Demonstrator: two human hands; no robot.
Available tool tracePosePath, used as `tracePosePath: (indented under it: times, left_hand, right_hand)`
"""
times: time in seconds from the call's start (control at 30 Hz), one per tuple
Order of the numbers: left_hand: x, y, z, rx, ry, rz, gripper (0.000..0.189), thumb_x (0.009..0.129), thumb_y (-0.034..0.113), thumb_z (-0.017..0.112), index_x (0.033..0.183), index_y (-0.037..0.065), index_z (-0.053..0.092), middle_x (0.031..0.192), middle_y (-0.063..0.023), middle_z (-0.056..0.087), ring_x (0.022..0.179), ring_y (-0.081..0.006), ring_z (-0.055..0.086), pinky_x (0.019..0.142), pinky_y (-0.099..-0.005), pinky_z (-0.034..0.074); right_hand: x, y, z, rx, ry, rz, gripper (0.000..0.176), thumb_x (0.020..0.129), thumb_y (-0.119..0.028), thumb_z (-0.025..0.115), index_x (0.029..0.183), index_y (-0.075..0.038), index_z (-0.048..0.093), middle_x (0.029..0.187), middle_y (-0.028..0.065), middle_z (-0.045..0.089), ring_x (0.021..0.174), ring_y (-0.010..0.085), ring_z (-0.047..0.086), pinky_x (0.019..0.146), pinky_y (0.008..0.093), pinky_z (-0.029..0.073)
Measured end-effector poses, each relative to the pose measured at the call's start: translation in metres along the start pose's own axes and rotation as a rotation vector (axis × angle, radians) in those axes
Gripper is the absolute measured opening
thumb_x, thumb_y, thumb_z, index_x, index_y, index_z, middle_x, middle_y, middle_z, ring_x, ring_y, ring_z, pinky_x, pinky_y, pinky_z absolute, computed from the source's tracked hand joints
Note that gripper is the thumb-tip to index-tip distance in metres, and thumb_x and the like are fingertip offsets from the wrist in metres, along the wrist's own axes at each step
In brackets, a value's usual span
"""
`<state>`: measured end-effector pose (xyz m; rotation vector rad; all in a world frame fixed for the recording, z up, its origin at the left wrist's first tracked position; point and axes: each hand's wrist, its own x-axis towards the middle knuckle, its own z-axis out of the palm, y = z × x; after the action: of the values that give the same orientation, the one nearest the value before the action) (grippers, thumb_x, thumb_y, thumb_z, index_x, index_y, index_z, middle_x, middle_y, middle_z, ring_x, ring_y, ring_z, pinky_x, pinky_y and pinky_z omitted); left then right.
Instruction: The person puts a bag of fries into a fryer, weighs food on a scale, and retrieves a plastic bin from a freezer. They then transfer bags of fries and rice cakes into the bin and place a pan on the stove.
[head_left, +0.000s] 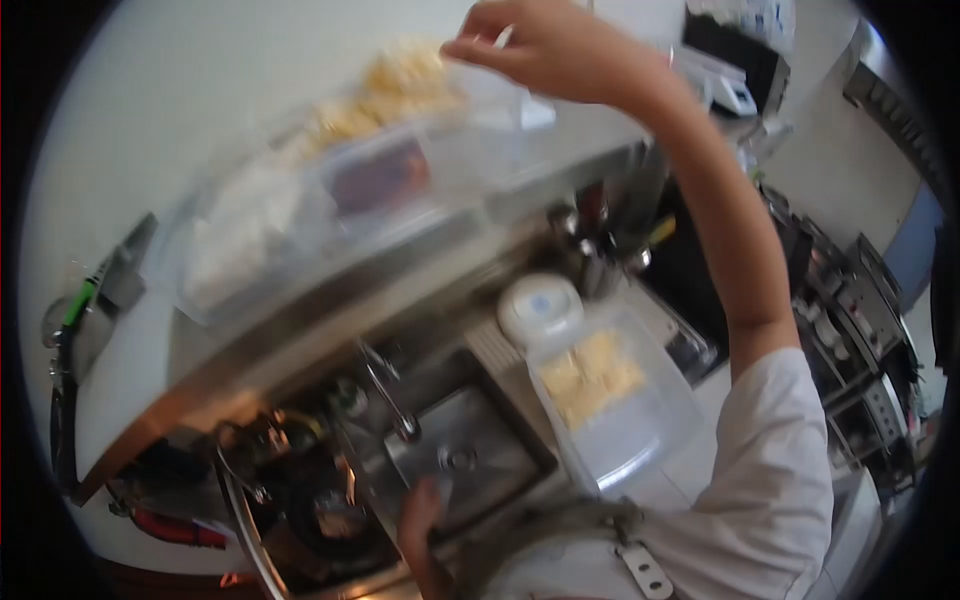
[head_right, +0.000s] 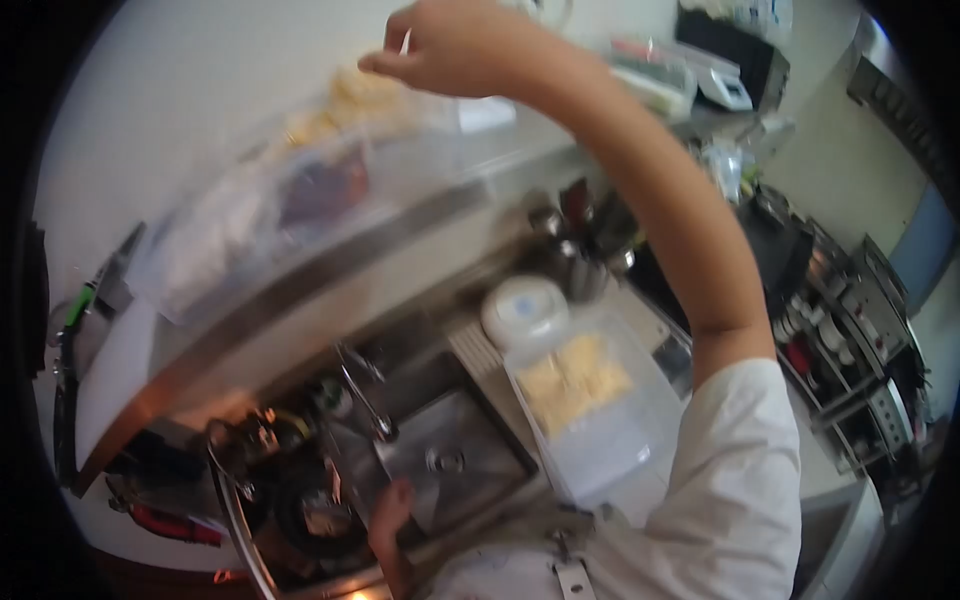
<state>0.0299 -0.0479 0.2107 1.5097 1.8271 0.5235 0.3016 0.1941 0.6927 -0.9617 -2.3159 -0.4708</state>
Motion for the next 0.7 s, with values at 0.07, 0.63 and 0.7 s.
tracePosePath:
  times: [0.07, 0.63, 0.7]
  left_hand:
    - [-0.005, -0.005, 0.011, 0.008, -0.016, 0.017, 0.031, 0.084, 0.018, 0.054, 0.109, 0.000, 0.054, 0.101, -0.0174, 0.062, 0.096, -0.0296, 0.060, 0.081, -0.0355, 0.046]
    - [-0.017, 0.146, 0.073, -0.199, -0.146, 0.303, 0.026, 0.084, 0.014, 0.053, 0.107, 0.002, 0.054, 0.104, -0.0168, 0.059, 0.094, -0.0296, 0.058, 0.077, -0.0372, 0.047]
    - [-0.015, 0.143, 0.090, -0.145, -0.182, 0.331, 0.029, 0.084, 0.016, 0.054, 0.110, 0.002, 0.052, 0.105, -0.0170, 0.058, 0.095, -0.0297, 0.058, 0.079, -0.0372, 0.046]
  right_hand:
    - [-0.072, -0.029, -0.020, 0.122, -0.220, 0.216, 0.040, 0.087, -0.040, 0.051, 0.082, -0.001, 0.061, 0.070, 0.0127, 0.060, 0.065, 0.0260, 0.059, 0.062, 0.0312, 0.047]
    - [-0.513, 0.062, 0.295, 0.569, -0.354, 1.944, 0.107, 0.060, -0.046, 0.075, 0.131, 0.004, 0.013, 0.133, 0.0272, 0.031, 0.119, 0.0408, 0.037, 0.094, 0.0506, 0.038]
    - [-0.509, 0.056, 0.303, 0.373, -0.349, 1.948, 0.109, 0.056, -0.044, 0.079, 0.129, 0.005, 0.016, 0.130, 0.0271, 0.034, 0.117, 0.0397, 0.040, 0.095, 0.0452, 0.039]
